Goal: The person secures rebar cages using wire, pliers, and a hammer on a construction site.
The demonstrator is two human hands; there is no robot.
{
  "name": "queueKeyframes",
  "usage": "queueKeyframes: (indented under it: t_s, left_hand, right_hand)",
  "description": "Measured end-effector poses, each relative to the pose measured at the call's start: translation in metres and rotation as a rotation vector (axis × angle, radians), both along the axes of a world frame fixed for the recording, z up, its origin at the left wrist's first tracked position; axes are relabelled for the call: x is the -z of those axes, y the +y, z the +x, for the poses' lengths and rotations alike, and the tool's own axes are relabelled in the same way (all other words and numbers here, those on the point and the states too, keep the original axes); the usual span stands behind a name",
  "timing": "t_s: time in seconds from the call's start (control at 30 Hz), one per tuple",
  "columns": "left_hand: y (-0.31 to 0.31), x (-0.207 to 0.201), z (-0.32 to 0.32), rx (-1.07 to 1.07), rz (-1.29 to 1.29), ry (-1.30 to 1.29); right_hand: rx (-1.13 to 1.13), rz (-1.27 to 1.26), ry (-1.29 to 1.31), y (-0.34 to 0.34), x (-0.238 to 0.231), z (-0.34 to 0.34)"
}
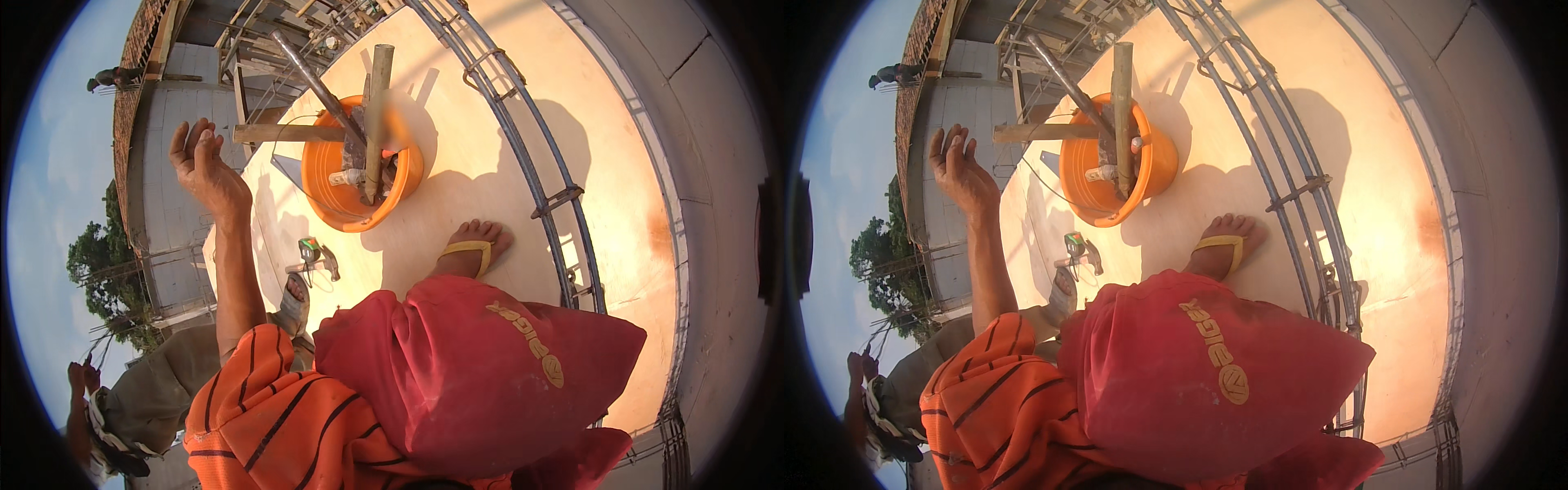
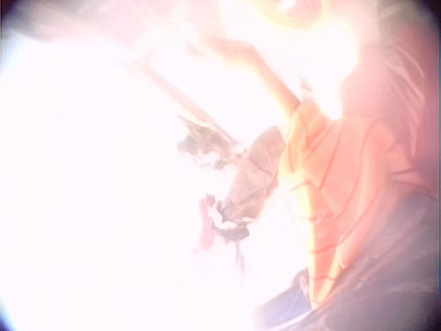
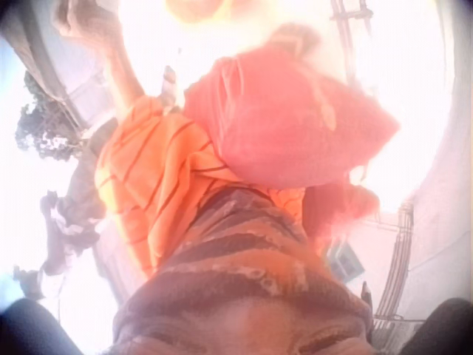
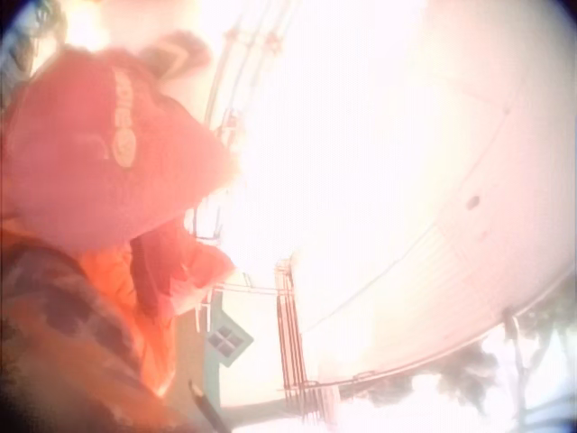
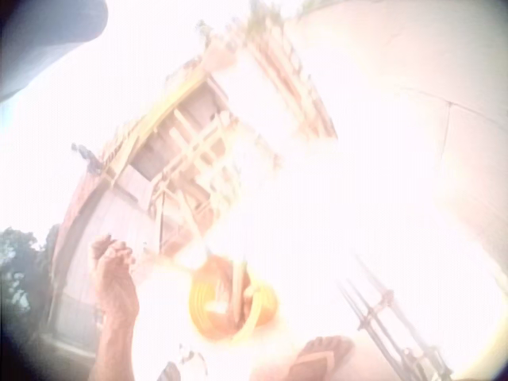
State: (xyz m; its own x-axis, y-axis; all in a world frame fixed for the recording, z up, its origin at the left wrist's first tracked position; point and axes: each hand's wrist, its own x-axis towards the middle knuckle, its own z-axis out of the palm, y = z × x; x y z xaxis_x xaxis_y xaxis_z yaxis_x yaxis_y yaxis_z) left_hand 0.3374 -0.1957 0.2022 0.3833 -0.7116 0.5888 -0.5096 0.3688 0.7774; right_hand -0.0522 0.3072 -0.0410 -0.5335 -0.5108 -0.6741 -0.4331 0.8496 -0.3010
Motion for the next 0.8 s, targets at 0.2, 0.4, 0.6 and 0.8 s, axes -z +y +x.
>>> queueKeyframes:
  t_s: [0.2, 0.4, 0.6, 0.8]
  left_hand:
    - [-0.004, 0.026, 0.086, -0.234, 0.381, 0.24]
    - [-0.009, 0.011, 0.029, 0.006, 1.09, 0.555]
    - [0.0, 0.023, 0.036, 0.026, 1.118, 0.754]
    - [0.008, 0.036, 0.038, 0.116, 1.151, 0.915]
  right_hand:
    - [-0.077, 0.124, -0.136, -0.004, -0.056, -0.018]
    - [-0.189, 0.359, -0.348, -0.022, -0.171, -0.046]
    - [-0.37, 0.618, -0.581, -0.113, -0.271, -0.066]
    - [-0.179, 0.118, -0.813, -0.272, -0.214, -0.004]
